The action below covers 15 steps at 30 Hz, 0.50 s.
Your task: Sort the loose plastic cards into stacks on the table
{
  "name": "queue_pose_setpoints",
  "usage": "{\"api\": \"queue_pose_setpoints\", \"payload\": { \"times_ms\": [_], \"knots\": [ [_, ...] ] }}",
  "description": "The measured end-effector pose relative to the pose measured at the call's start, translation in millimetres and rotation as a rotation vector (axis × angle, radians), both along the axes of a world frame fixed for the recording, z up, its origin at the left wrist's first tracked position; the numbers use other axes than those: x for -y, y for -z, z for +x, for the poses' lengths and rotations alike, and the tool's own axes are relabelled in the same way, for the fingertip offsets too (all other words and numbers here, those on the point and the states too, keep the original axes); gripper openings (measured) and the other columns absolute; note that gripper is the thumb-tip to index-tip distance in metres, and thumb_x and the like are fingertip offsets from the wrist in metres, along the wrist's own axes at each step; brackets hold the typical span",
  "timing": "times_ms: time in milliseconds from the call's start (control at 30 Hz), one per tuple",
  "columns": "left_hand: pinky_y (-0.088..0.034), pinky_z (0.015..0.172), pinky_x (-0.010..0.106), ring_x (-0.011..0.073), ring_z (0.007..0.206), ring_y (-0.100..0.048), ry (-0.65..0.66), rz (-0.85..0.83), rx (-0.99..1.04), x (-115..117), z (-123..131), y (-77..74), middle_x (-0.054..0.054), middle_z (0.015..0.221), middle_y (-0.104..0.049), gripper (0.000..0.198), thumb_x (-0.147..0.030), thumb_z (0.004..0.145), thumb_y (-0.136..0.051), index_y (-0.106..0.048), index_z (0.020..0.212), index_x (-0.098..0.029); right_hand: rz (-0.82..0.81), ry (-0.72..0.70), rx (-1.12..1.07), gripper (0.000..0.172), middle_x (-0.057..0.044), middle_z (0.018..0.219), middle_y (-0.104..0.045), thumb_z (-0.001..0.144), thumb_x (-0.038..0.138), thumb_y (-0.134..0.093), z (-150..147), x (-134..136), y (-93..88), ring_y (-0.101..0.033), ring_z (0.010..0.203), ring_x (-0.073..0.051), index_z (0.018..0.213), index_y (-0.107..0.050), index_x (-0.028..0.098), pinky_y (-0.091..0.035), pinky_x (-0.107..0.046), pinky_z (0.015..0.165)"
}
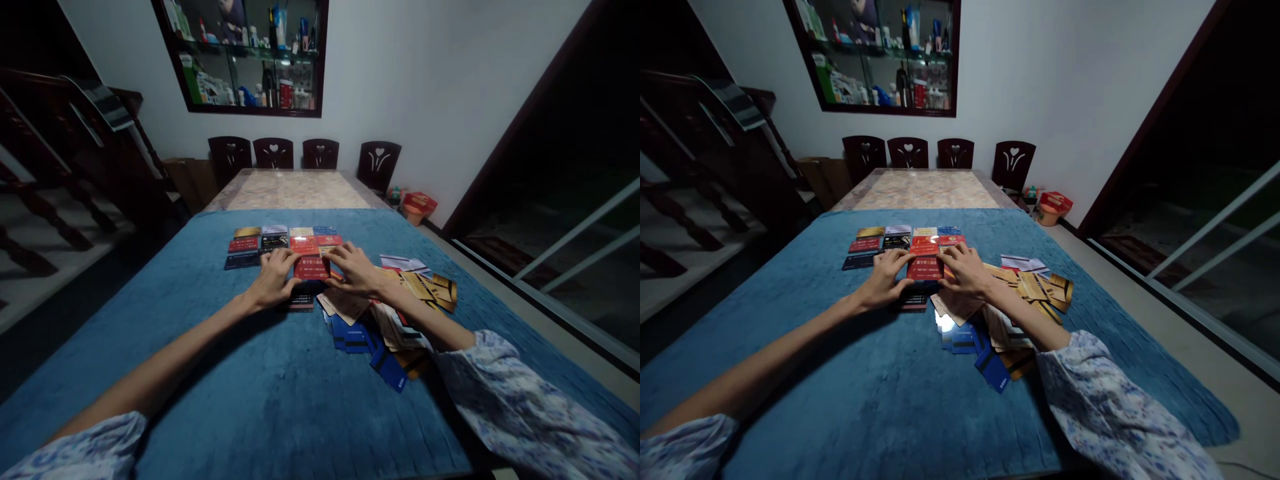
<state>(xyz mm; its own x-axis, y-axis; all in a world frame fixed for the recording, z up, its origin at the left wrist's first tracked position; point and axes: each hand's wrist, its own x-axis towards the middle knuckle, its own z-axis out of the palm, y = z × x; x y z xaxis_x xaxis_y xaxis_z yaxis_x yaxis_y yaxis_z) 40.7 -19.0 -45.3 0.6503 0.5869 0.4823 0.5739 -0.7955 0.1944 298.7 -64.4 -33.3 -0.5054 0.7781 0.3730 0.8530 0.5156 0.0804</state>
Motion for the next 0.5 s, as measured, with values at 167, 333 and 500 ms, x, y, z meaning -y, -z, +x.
{"api": "queue_pose_setpoints", "payload": {
  "times_ms": [167,333,500],
  "knots": [
    [-0.038,0.096,0.050,0.0320,0.114,-0.052,-0.025,-0.005,0.002,-7.4,-16.8,-3.0,0.014,0.125,-0.059,0.047,-0.025,0.084,-0.063,-0.059,0.131,-0.021,-0.054,-0.030,0.025,0.052,-0.018,0.125,-0.061,0.089,0.046,-0.064,-15.5,-14.6,-9.1,-0.044,0.112,-0.031,0.134,-0.061,0.019,-0.041,-0.039,0.081],
    [-0.038,0.098,0.052,0.0323,0.117,-0.051,-0.057,-0.031,-0.003,-15.3,-36.3,-7.0,0.013,0.126,-0.059,0.046,-0.027,0.085,-0.061,-0.059,0.131,-0.021,-0.093,-0.047,0.036,0.048,-0.016,0.125,-0.061,0.087,0.044,-0.069,-36.2,-28.9,-19.8,-0.045,0.113,-0.031,0.129,-0.064,0.020,-0.042,-0.043,0.086],
    [-0.040,0.098,0.055,0.0338,0.119,-0.051,-0.106,-0.047,-0.007,-30.1,-58.5,-10.8,0.013,0.127,-0.059,0.047,-0.029,0.085,-0.061,-0.059,0.131,-0.021,-0.142,-0.060,0.044,0.045,-0.017,0.126,-0.061,0.088,0.040,-0.068,-61.2,-45.1,-31.6,-0.045,0.114,-0.032,0.128,-0.064,0.019,-0.044,-0.043,0.085]
  ]
}}
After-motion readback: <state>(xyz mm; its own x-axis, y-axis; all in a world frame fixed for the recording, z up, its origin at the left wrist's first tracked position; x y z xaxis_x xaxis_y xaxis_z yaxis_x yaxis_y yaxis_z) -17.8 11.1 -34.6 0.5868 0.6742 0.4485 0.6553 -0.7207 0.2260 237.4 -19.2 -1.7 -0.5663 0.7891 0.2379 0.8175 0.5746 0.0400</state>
